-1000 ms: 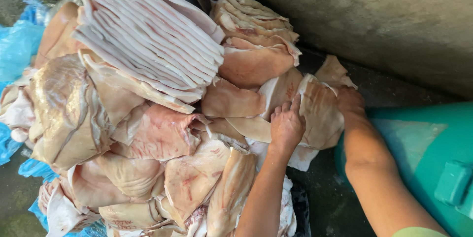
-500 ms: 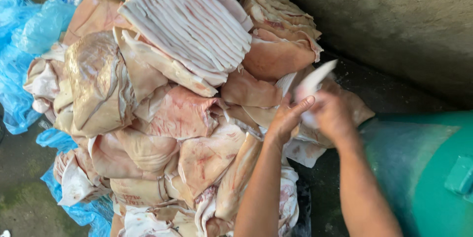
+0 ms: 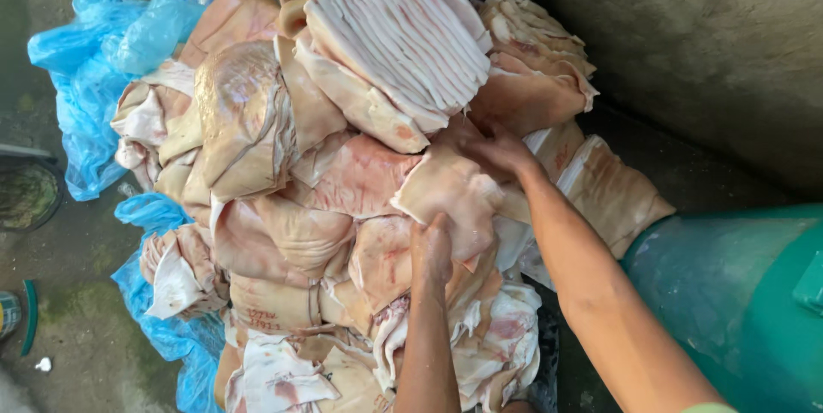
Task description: The person washes large, flat pieces of animal product by hand in a green bucket of water, then places them into a blue basket. The process is repeated for multiple pieces.
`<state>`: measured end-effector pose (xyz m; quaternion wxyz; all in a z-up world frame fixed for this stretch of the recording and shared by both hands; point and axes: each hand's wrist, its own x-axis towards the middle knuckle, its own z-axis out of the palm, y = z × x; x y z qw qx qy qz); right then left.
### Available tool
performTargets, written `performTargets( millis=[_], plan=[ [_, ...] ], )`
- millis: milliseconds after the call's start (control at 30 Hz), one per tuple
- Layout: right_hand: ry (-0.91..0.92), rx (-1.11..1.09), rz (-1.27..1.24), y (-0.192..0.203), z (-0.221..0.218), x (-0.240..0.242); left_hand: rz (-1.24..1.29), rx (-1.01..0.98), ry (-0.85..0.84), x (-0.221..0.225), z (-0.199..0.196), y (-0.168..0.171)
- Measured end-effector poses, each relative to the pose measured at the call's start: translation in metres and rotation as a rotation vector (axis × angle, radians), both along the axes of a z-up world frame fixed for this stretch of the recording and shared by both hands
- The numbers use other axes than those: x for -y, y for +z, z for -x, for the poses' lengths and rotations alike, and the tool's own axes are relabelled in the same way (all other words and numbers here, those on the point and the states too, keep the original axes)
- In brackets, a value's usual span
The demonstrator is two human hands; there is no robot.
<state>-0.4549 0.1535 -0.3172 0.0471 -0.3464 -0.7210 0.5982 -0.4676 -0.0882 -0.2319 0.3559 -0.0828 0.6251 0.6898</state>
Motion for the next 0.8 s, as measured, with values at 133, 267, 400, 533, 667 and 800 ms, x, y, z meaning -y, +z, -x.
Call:
performTargets(
  millis=[133,267,400,533,667,800],
  plan=[
    [0.088,0.275,0.099,-0.009,0.004,0.002,0.027,0.105,-0.042,0.009,-0.015,0.004],
    [-0.072,-0.042,0.624,-0.024,-0.025,0.026,0.062,0.137,-0.076,0.005,-0.027,0.001],
    [-0.035,-0.447,0.610,-0.019,-0.041,0.056,-0.061,0.182,-0.014,0.013,-0.037,0.009],
    [-0.282,-0.382,0.744,0.003,-0.066,0.044,-0.278,0.333,0.028,0.034,-0.036,0.020],
    [-0.281,0.007,0.498,-0.005,-0.088,0.036,-0.299,0.351,0.041,0.045,-0.039,0.012],
    [-0.270,0.203,0.509,-0.031,-0.102,0.039,-0.215,0.269,-0.004,0.028,-0.043,-0.001]
  ],
)
